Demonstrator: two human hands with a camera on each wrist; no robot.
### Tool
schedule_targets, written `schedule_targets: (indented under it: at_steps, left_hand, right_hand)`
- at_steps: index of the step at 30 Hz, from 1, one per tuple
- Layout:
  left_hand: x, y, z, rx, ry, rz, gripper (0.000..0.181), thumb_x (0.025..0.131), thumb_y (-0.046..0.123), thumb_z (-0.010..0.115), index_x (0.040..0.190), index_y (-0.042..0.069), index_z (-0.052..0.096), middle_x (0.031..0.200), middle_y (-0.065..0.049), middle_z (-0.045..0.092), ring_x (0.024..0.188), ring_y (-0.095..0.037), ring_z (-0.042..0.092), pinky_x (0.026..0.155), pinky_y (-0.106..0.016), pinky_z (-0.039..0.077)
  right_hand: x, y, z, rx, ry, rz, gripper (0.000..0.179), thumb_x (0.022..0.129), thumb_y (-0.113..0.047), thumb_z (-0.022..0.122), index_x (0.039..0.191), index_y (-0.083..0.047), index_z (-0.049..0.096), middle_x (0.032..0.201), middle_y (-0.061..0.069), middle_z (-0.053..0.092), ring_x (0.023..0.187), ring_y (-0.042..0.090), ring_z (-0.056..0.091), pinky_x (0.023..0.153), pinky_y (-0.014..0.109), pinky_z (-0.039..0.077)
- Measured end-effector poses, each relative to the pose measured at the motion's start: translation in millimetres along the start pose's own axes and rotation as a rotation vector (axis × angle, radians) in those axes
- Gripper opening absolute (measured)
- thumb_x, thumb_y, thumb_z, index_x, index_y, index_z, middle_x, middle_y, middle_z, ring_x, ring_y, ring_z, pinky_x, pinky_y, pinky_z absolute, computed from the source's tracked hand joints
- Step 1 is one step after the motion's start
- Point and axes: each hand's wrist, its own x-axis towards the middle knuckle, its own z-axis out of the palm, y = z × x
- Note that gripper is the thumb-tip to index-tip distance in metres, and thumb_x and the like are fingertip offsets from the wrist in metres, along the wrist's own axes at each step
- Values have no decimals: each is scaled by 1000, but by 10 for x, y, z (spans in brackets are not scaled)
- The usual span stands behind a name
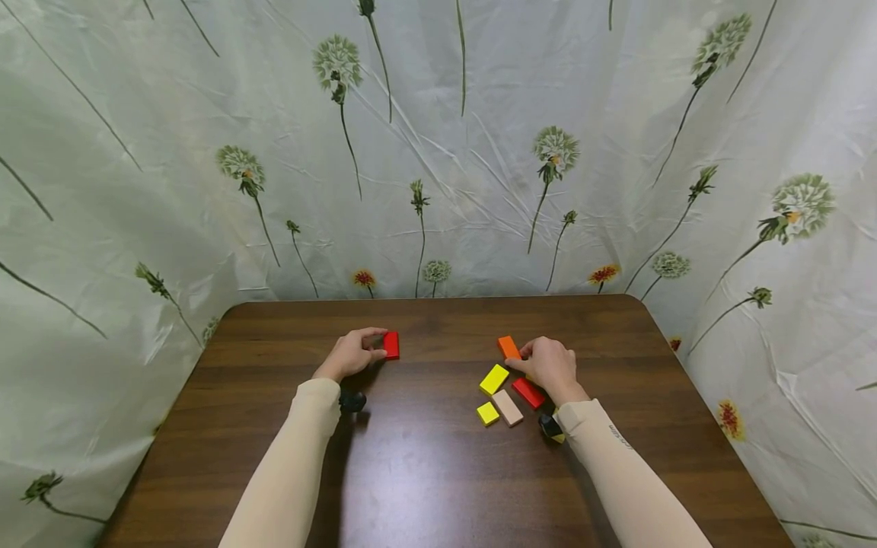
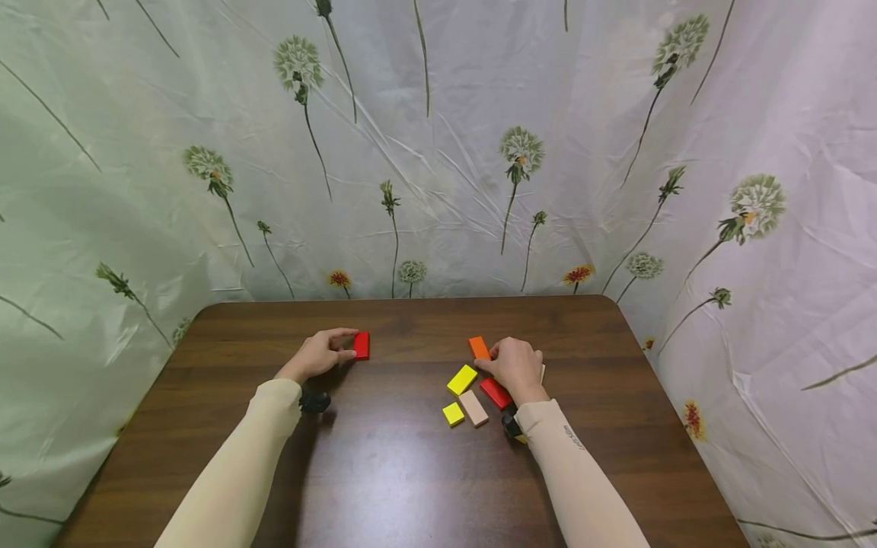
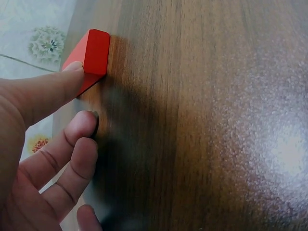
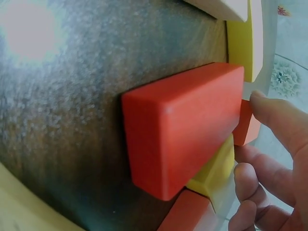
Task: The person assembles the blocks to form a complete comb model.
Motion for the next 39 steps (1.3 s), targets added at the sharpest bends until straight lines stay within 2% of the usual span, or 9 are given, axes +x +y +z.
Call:
schedule_targets:
  at_steps: [12, 23, 31, 39]
  left_hand:
    - [11, -15, 3, -15, 9, 5, 50, 100, 22, 77, 148, 14, 65, 89, -6, 66, 76, -18, 55, 70, -31, 43]
    - [0, -16, 7, -41, 3, -12, 50, 101, 21, 77, 149, 15, 64, 88, -5, 65, 75, -18, 56, 70, -31, 44]
    - [6, -28, 17, -44, 5, -1, 50, 100, 21, 78, 148, 14, 65, 86, -5, 65, 75, -18, 56, 69, -31, 44]
    - [-8, -50, 14, -62, 2, -10, 51, 100, 21, 77, 149, 15, 64, 86, -5, 63, 75, -18, 54, 69, -32, 43]
  right_hand:
    - [-20, -14, 34, -2, 53, 5, 38, 90, -46, 86, 95, -9, 83, 95, 7, 80, 84, 25, 65, 90, 52, 44]
    - [-21, 1, 51, 18, 68, 20, 37, 90, -41, 84, 103, -6, 84, 98, 10, 81, 85, 27, 66, 89, 52, 45]
    - [-23, 10, 60, 4, 80, 10, 37, 90, -41, 82, 100, -6, 83, 93, 9, 79, 82, 26, 64, 86, 50, 44]
    - [-30, 21, 52, 44, 89, 7, 38, 90, -41, 81, 100, -5, 83, 93, 8, 80, 80, 24, 64, 88, 51, 48]
